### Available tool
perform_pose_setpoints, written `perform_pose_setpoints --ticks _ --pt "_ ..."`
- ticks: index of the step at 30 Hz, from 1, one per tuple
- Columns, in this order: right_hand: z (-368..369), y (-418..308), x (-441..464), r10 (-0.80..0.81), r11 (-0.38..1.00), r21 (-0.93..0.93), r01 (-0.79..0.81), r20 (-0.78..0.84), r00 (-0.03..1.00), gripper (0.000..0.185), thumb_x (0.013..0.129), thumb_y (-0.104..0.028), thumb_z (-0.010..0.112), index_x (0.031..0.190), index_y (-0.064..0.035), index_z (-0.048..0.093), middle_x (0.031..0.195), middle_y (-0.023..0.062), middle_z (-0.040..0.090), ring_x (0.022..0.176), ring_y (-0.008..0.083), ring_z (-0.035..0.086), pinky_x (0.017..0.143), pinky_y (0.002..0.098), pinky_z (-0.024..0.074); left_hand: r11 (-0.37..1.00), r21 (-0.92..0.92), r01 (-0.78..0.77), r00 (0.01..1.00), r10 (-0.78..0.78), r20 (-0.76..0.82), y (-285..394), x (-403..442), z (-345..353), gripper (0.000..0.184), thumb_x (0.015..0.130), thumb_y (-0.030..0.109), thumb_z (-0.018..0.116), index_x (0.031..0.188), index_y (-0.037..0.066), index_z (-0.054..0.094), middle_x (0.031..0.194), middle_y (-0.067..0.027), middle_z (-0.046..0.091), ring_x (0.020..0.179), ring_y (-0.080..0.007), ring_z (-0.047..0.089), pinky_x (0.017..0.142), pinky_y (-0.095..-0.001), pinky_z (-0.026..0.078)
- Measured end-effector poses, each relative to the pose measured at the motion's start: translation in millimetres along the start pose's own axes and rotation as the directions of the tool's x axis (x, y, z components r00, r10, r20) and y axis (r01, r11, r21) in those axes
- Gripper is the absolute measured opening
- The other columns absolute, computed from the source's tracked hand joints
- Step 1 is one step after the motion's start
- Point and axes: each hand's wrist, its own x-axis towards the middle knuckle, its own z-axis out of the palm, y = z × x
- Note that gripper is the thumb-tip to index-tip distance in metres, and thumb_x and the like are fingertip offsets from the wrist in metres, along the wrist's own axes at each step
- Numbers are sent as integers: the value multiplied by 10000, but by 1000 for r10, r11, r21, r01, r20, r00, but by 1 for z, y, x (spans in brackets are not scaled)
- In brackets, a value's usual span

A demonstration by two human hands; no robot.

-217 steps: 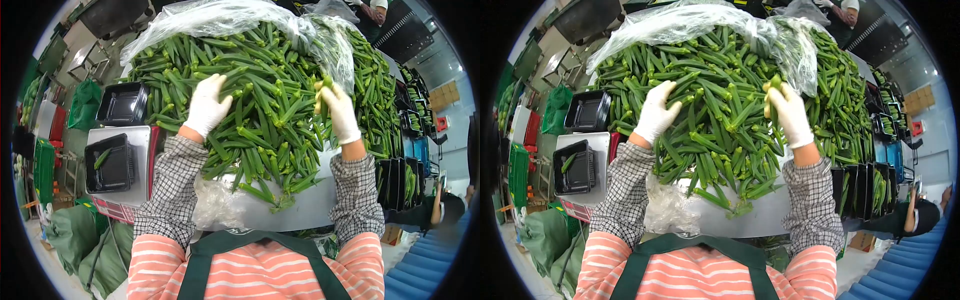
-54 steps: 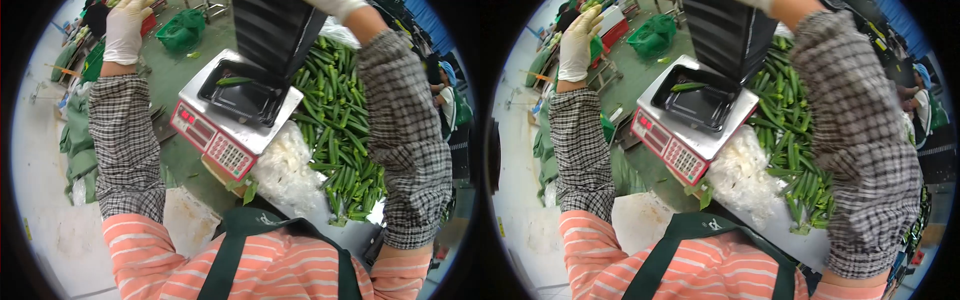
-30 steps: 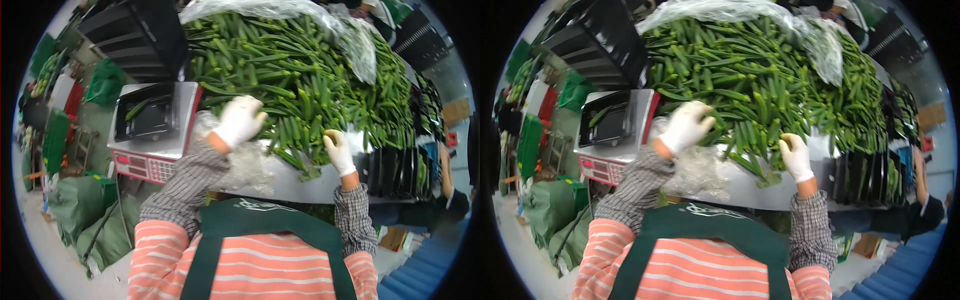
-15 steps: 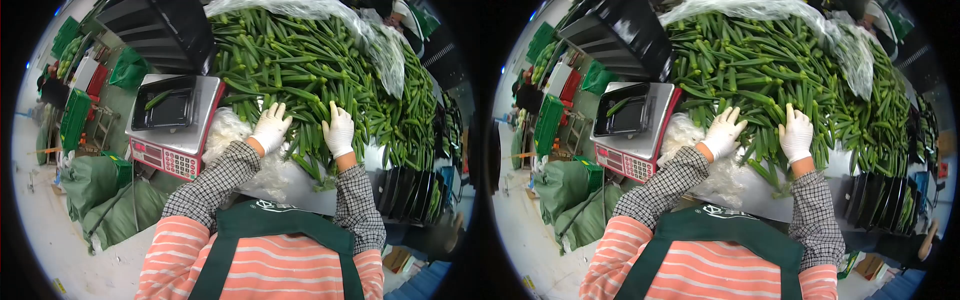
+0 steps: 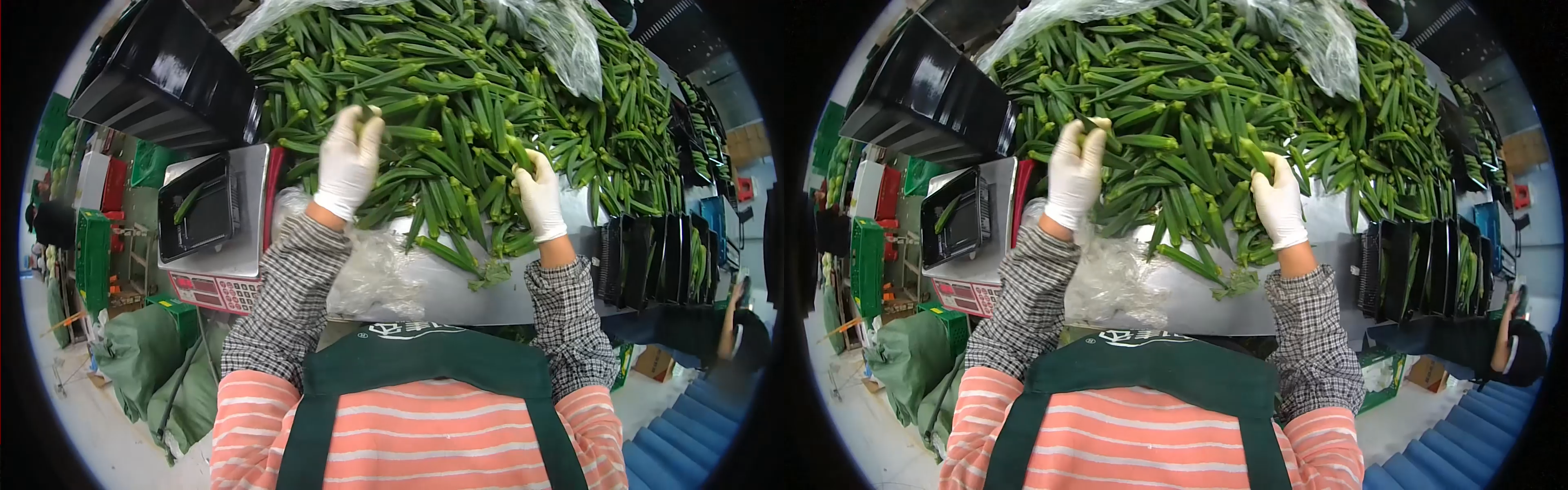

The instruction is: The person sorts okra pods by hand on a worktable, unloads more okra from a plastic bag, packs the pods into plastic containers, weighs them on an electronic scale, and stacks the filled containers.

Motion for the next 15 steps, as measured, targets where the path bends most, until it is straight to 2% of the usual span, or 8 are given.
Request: perform_pose_setpoints --ticks 2,3,4,7,8,10,12,15 --pt "-6 -9 -11 60 994 -89 -60 -4 998 249 832 -37 510 1077 -9 538 856 27 575 664 60 497 591 201 418 997 -80 -8 997 2 -73 -3 13 -2 181 903 180 585 1011 37 564 701 -70 628 610 -130 609 555 -260 474" --pt "-5 -2 -13 51 995 -88 -49 25 998 249 827 -55 525 1071 -2 536 845 41 584 691 97 524 626 231 440 999 26 -30 997 32 -71 -7 17 -1 196 896 194 590 1001 31 566 697 -95 625 601 -177 618 565 -289 486" --pt "4 0 -11 -86 962 -259 89 24 996 262 823 -73 533 1072 8 526 862 93 605 745 185 574 687 277 463 943 319 -100 993 115 -28 -16 21 3 232 877 233 608 993 36 570 750 -122 633 633 -245 627 584 -328 502" --pt "44 -4 -8 -262 872 -416 256 43 964 319 792 -63 552 1101 2 513 970 177 577 904 315 565 819 363 455 685 562 -463 879 435 195 -38 25 29 277 822 238 662 993 45 561 807 -123 609 690 -301 599 601 -365 494" --pt "58 5 -4 -379 788 -502 357 62 923 344 782 -60 561 1117 -6 507 1015 195 557 946 339 544 849 387 444 680 561 -473 880 396 262 -41 24 35 271 799 206 670 998 59 559 872 -112 601 781 -283 589 654 -367 481" --pt "83 14 3 -366 714 -627 311 44 930 402 765 -87 596 1148 -23 492 1090 195 514 999 360 495 876 420 422 685 544 -484 873 338 352 -48 20 45 286 774 186 673 1006 70 552 943 -96 591 899 -280 558 758 -369 458" --pt "95 11 -3 -335 562 -773 296 115 935 669 736 -212 684 1306 -23 389 1113 159 500 1015 332 482 849 422 431 709 515 -482 869 314 382 -57 9 48 410 733 154 694 1104 81 536 1043 -86 578 1009 -291 514 880 -406 398" --pt "97 1 -4 -248 457 -845 277 178 952 846 699 -284 735 1369 -3 301 1089 145 511 999 297 496 817 407 441 707 551 -443 887 254 386 -67 4 42 539 697 181 730 1184 93 516 1089 -94 569 1063 -293 501 938 -417 374"
